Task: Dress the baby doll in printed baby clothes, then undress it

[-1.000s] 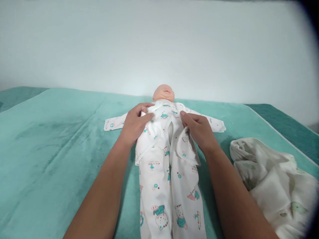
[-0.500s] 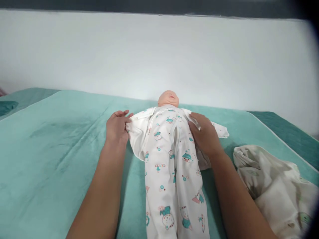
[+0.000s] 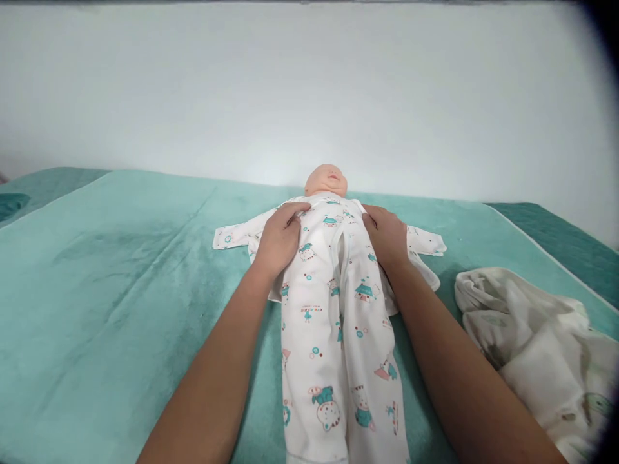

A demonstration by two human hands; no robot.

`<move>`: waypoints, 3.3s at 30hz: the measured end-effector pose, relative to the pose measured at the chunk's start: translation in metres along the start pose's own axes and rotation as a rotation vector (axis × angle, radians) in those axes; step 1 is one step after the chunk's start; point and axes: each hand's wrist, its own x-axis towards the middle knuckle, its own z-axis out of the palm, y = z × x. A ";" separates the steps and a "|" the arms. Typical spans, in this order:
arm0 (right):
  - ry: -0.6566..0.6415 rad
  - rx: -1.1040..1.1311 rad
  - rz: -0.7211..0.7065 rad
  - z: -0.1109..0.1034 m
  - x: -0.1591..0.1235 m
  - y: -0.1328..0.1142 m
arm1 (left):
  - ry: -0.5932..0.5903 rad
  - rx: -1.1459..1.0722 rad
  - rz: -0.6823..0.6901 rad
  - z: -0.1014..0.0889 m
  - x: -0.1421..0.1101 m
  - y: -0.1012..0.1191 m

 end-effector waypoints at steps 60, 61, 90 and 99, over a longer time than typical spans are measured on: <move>-0.605 -0.243 -0.289 0.004 0.065 -0.147 | 0.356 0.413 -0.390 -0.027 0.010 -0.049; -0.602 -0.230 -0.268 0.000 0.066 -0.144 | 0.367 0.379 -0.413 -0.027 0.010 -0.051; -0.568 -0.294 -0.511 -0.009 0.055 -0.144 | 0.193 0.863 -0.218 -0.029 0.003 -0.040; -0.514 0.104 -0.346 -0.020 0.058 -0.114 | 0.090 0.961 -0.277 -0.023 0.011 -0.050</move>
